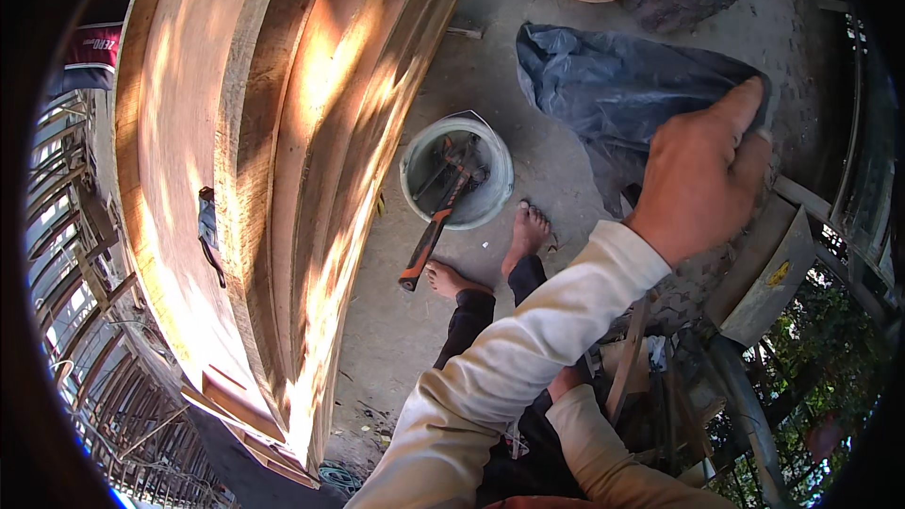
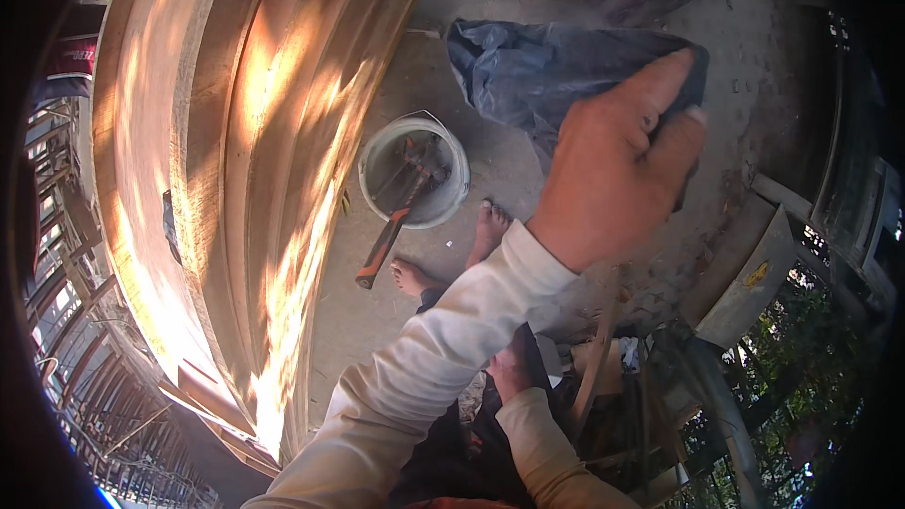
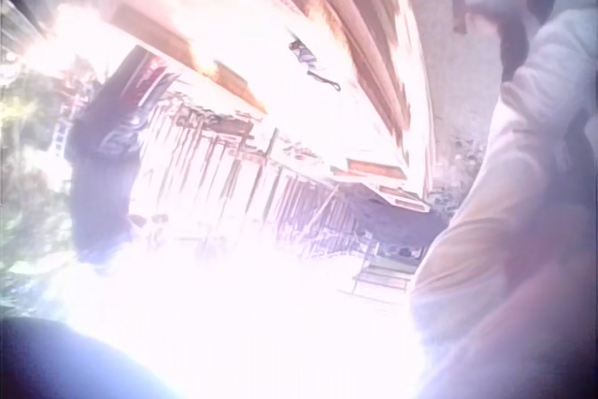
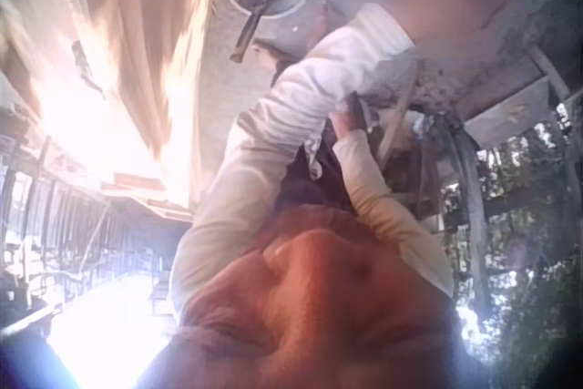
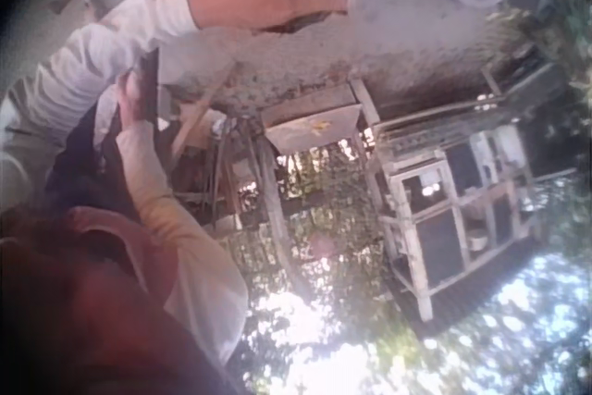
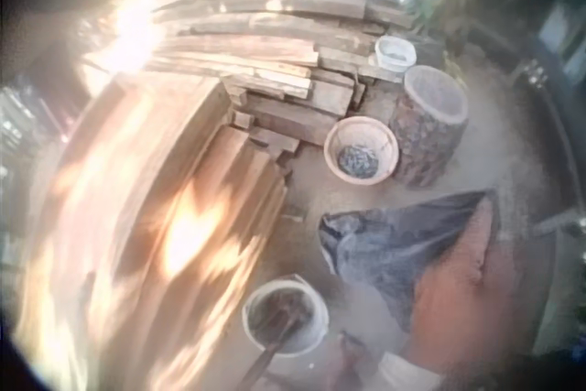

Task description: The person saws a piece of wood, hammers nails into a wooden structure, and retrieves nails from a plastic bag while working at an outdoor construction site.

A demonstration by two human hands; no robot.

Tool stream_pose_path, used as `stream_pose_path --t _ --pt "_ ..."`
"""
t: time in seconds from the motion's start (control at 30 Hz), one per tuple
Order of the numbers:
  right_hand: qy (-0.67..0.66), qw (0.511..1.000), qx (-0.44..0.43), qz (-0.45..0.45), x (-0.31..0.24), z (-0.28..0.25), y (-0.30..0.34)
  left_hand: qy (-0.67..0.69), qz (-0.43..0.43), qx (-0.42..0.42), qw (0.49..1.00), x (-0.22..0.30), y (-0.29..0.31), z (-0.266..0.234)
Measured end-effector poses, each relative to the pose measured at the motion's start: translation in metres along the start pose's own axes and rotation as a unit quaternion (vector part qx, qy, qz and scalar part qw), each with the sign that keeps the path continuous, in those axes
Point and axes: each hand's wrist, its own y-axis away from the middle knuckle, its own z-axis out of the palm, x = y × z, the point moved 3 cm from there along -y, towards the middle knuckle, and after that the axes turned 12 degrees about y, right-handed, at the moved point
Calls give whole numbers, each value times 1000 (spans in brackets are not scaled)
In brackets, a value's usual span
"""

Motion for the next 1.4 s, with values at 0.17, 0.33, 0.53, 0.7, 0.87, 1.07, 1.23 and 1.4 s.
stream_pose_path --t 0.17,0.33,0.53,0.7,0.87,1.07,1.23,1.4 --pt "-5 999 -10 49 39 -27 -12 -37 -143 47 988 -77 38 -66" --pt "48 998 -35 -11 34 8 -20 -59 -264 138 953 -130 173 -164" --pt "370 922 -114 -23 99 23 -68 48 -471 236 849 -153 375 -242" --pt "687 698 -200 -3 149 62 -157 233 -272 573 737 -192 468 -304" --pt "519 843 140 9 194 133 -308 250 -294 630 674 -238 552 -336" --pt "586 760 206 -191 252 142 -431 346 -359 514 697 -260 532 -347" --pt "507 861 45 -21 268 137 -397 343 -331 571 669 -266 560 -383" --pt "549 826 -126 27 197 100 -348 362 -337 572 654 -263 545 -376"
